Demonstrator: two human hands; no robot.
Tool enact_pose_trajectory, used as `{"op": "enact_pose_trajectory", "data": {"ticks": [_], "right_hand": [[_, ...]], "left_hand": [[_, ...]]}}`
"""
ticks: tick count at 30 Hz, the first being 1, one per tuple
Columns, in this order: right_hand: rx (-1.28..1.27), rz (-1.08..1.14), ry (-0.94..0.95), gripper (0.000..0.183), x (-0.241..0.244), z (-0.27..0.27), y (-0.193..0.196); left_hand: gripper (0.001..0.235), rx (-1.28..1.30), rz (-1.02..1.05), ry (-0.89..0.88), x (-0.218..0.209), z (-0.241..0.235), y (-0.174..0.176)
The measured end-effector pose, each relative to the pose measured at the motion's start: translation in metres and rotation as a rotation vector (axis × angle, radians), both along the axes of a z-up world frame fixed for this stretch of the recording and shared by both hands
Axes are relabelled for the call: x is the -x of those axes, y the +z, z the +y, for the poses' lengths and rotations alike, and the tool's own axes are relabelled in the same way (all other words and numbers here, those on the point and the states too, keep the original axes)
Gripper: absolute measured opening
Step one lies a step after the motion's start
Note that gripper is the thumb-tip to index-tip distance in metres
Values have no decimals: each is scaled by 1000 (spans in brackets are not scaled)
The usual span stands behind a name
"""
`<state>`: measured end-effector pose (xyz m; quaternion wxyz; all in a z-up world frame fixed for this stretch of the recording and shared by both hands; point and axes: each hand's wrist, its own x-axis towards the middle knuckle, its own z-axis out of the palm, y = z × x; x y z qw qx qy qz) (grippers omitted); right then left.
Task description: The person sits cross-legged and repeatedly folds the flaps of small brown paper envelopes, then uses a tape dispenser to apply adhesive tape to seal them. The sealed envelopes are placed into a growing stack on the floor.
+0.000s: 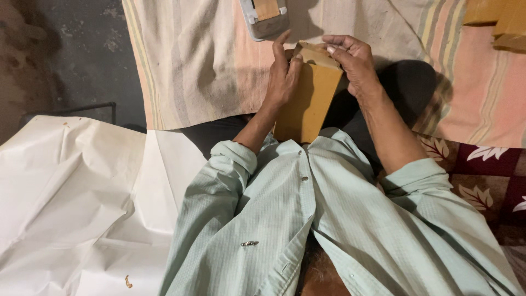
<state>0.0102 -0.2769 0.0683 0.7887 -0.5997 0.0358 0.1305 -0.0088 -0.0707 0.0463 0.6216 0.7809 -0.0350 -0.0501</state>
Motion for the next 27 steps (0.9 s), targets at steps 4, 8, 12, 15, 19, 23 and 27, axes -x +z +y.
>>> {"op": "enact_pose_trajectory", "data": {"ticks": [4, 8, 12, 15, 19, 23, 27], "right_hand": [[-113, -43, 47, 22, 3, -3, 11], [32, -200, 133, 20, 9, 0, 20], [36, -197, 128, 19, 9, 3, 21], [119, -169, 129, 20, 5, 5, 19], [230, -385, 212, 22, 8, -3, 15], [246, -276, 241, 26, 9, -10, 16], [167, -192, 266, 31, 18, -11, 14]], "left_hand": [[57, -111, -42, -28, 0, -1, 0], [58, -61, -13, -33, 1, 2, -2], [58, 12, -60, -56, 2, 4, -4], [58, -24, -27, -54, 2, 6, -4], [54, -35, -60, -61, 7, 5, -2], [42, 52, -167, -96, 2, 4, 7], [33, 92, -42, -36, 7, 1, 18]]}}
